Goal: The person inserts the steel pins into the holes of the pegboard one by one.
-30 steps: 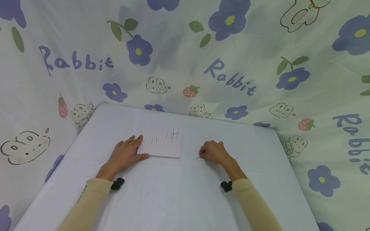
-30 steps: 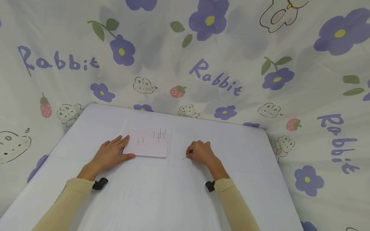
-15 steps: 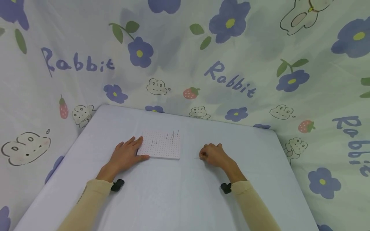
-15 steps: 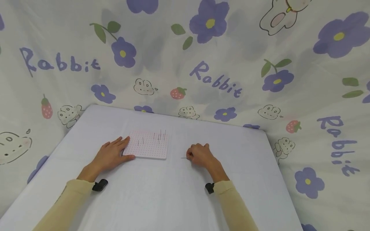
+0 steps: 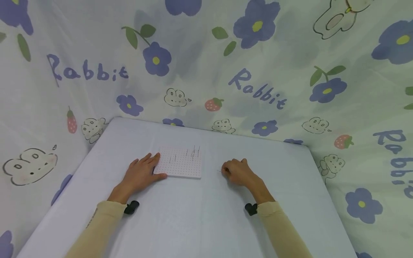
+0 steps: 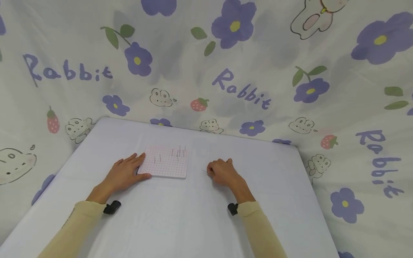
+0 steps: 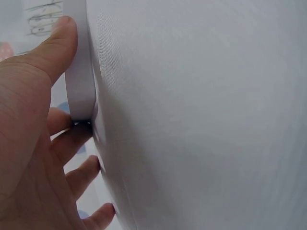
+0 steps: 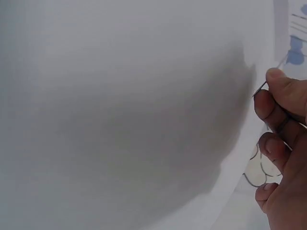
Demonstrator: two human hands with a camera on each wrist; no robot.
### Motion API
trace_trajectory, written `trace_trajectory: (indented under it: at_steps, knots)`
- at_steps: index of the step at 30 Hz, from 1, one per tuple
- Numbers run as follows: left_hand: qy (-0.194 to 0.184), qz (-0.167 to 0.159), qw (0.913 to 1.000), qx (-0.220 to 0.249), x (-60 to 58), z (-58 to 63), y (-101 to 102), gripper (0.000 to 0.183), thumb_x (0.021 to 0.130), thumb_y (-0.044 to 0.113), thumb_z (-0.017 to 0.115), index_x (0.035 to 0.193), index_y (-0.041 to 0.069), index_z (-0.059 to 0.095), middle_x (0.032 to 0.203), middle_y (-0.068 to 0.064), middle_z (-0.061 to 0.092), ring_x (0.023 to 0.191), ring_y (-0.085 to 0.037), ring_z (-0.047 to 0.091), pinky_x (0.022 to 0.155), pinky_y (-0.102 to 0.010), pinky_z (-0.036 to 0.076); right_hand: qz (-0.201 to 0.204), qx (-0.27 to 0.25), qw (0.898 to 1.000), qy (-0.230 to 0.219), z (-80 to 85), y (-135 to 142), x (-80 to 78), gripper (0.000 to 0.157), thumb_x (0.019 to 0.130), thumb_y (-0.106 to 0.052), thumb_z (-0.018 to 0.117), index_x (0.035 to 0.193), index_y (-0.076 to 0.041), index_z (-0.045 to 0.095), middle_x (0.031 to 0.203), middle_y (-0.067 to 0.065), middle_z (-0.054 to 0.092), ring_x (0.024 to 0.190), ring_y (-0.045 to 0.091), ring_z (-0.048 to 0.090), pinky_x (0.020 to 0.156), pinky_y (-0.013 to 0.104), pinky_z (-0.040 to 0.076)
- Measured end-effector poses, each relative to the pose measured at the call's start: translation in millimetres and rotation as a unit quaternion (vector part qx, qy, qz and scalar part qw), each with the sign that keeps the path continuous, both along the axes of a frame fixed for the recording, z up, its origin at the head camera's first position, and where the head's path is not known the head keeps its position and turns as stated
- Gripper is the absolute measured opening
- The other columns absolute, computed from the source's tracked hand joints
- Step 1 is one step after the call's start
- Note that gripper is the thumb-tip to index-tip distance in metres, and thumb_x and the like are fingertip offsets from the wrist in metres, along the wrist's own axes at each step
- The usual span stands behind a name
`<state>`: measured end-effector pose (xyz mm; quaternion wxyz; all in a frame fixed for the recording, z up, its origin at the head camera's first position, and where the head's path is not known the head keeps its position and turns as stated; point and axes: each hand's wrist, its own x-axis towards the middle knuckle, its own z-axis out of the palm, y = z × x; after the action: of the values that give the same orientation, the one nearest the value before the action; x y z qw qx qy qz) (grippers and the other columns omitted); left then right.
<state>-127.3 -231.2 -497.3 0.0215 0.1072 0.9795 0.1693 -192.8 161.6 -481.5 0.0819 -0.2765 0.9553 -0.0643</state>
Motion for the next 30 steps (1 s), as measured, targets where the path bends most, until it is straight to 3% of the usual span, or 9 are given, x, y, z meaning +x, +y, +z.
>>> trace_trajectory:
  at_steps: [3, 8, 13, 15, 23, 30]
  knots:
    - [0.000, 0.000, 1.0000, 0.002, 0.2, 0.0, 1, 0.094, 0.089, 0.059, 0.068, 0.155, 0.001, 0.036, 0.159, -0.018, 0.037, 0.148, -0.044, 0.028, 0.113, -0.070, 0.020, 0.000, -0.028, 1.000, -0.002, 6.7, -7, -5.2, 0.010, 0.101, -0.025, 0.062, 0.094, -0.023, 0.068, 0.082, -0.015, 0.061, 0.080, 0.008, 0.053, 0.078, 0.039, 0.037]
    - [0.001, 0.004, 1.0000, -0.001, -0.1, -0.3, 0, 0.094, 0.089, 0.059, 0.068, 0.155, 0.001, 0.035, 0.159, -0.018, 0.037, 0.148, -0.043, 0.028, 0.113, -0.070, 0.019, 0.001, -0.086, 0.996, -0.012, 21.0, -24, -19.0, 0.010, 0.101, -0.024, 0.061, 0.095, -0.019, 0.068, 0.087, -0.012, 0.066, 0.081, 0.010, 0.058, 0.092, 0.048, 0.049]
    - [-0.001, 0.005, 1.0000, -0.001, -0.1, -0.3, 1, 0.095, 0.089, 0.060, 0.067, 0.155, 0.001, 0.035, 0.159, -0.019, 0.037, 0.148, -0.043, 0.027, 0.113, -0.070, 0.019, -0.013, -0.155, 0.987, -0.036, 30.2, -43, -33.0, 0.008, 0.096, -0.020, 0.064, 0.100, -0.016, 0.070, 0.092, -0.007, 0.068, 0.080, 0.010, 0.059, 0.076, 0.029, 0.054]
    - [-0.003, 0.006, 1.0000, -0.002, 0.0, 0.3, 2, 0.095, 0.089, 0.060, 0.067, 0.155, 0.001, 0.034, 0.159, -0.019, 0.037, 0.148, -0.043, 0.028, 0.113, -0.070, 0.019, -0.018, -0.184, 0.982, -0.044, 31.9, -50, -37.2, 0.010, 0.095, -0.020, 0.065, 0.101, -0.015, 0.071, 0.094, -0.006, 0.068, 0.083, 0.011, 0.059, 0.073, 0.026, 0.052]
    - [-0.005, 0.005, 1.0000, 0.001, -0.6, -0.7, 1, 0.095, 0.089, 0.061, 0.067, 0.155, 0.001, 0.034, 0.160, -0.017, 0.036, 0.149, -0.043, 0.027, 0.114, -0.070, 0.018, -0.026, -0.254, 0.966, -0.048, 23.7, -66, -49.1, 0.007, 0.094, -0.020, 0.066, 0.098, -0.017, 0.071, 0.095, -0.005, 0.070, 0.094, 0.015, 0.064, 0.094, 0.038, 0.052]
    - [-0.003, 0.004, 1.0000, 0.002, -1.6, -2.3, -1, 0.096, 0.089, 0.063, 0.066, 0.156, 0.003, 0.033, 0.161, -0.016, 0.035, 0.149, -0.042, 0.026, 0.115, -0.068, 0.018, -0.040, -0.267, 0.962, -0.047, 12.5, -74, -55.1, 0.007, 0.095, -0.021, 0.070, 0.099, -0.016, 0.073, 0.096, -0.005, 0.072, 0.094, 0.013, 0.064, 0.092, 0.038, 0.052]
